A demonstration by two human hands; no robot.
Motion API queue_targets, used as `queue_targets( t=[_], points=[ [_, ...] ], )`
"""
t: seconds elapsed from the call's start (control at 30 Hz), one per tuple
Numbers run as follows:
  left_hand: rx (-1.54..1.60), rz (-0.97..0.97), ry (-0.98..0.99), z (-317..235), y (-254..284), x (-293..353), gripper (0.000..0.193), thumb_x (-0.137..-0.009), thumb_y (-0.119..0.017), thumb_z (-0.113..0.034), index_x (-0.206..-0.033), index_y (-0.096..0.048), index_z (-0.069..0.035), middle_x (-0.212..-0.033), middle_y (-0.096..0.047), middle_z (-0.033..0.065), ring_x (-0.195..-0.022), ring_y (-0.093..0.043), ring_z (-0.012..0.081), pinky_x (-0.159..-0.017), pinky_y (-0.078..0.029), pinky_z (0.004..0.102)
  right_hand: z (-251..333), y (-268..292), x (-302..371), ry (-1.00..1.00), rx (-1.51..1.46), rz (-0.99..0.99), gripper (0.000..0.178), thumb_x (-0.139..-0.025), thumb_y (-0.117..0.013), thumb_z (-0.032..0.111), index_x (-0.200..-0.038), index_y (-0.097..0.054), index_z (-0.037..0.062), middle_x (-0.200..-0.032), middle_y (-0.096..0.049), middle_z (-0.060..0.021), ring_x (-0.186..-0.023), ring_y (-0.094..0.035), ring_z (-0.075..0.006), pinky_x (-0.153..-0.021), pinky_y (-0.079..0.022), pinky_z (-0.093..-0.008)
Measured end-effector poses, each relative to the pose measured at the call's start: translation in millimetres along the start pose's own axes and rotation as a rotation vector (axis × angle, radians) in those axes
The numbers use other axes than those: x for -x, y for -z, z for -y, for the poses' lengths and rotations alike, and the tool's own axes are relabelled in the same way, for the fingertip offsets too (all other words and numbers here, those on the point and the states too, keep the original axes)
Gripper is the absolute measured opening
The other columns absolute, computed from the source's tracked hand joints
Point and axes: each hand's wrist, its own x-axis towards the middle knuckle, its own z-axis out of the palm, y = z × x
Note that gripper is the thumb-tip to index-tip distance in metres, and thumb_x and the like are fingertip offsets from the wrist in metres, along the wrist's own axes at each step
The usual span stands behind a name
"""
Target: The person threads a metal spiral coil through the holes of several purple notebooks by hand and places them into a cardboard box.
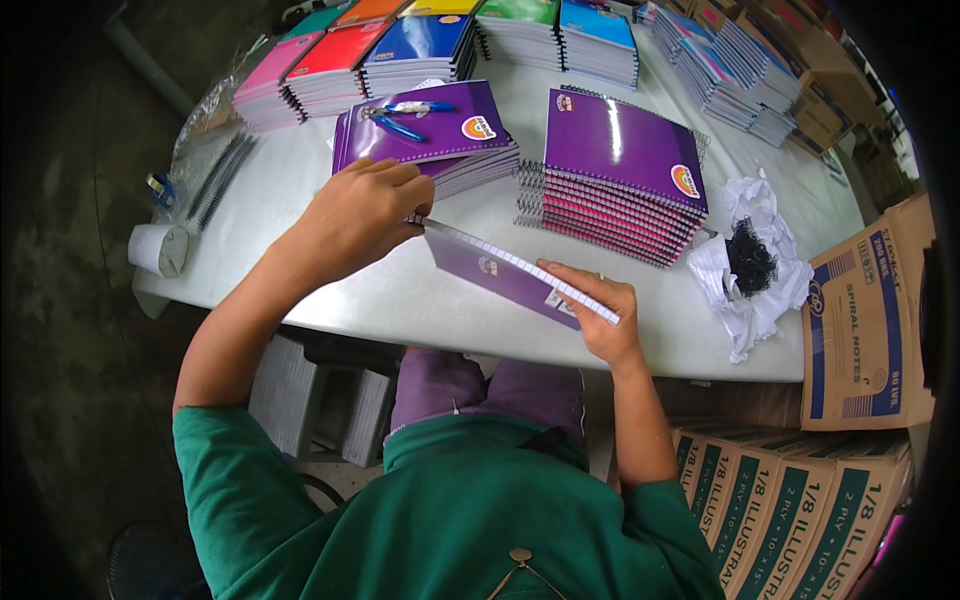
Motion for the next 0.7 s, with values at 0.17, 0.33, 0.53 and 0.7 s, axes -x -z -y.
queue_targets(
  t=[0.17,0.33,0.53,0.7],
  points=[
    [0.011,-0.057,-0.038,1.5,-6.2,5.7,0.027,-0.069,-0.072,-0.012,-0.09,-0.057,-0.003,-0.091,-0.057,0.0084,-0.093,-0.054,0.025,-0.081,-0.042,0.0339,2.7,-3.4,2.1,0.027,0.022,-0.009,0.044,-0.073,-0.055,-0.015,-0.112,-0.063,0.0035,-0.11,-0.064,-0.0126,-0.099,-0.063,-0.023,-0.085,-0.051,-0.028],
    [-0.137,-0.197,-0.056,-8.0,-11.9,4.0,0.023,-0.067,-0.073,-0.012,-0.084,-0.059,-0.006,-0.09,-0.058,0.0062,-0.097,-0.054,0.0248,-0.083,-0.042,0.0362,4.8,-6.5,4.3,0.06,0.031,-0.02,0.04,-0.072,-0.055,-0.015,-0.109,-0.063,-0.0011,-0.107,-0.064,-0.0164,-0.098,-0.064,-0.0246,-0.086,-0.05,-0.0294],
    [-0.266,-0.326,0.015,-1.9,-31.1,12.4,0.059,-0.068,-0.073,-0.035,-0.113,-0.051,-0.005,-0.123,-0.046,0.0138,-0.119,-0.041,0.0322,-0.101,-0.025,0.0468,5.5,-9.2,4.8,0.129,0.085,-0.031,0.037,-0.072,-0.055,-0.014,-0.106,-0.063,-0.003,-0.105,-0.065,-0.0181,-0.096,-0.065,-0.0262,-0.083,-0.052,-0.0302],
    [-0.145,-0.125,-0.037,2.5,-167.6,53.9,0.107,-0.074,-0.038,-0.077,-0.139,-0.022,0.005,-0.145,-0.014,0.0301,-0.137,-0.003,0.0447,-0.103,-0.001,0.065,9.0,-18.3,11.0,0.107,0.087,-0.067,0.041,-0.07,-0.055,-0.013,-0.108,-0.063,-0.0008,-0.107,-0.065,-0.016,-0.098,-0.064,-0.0268,-0.085,-0.052,-0.0307]
  ],
)
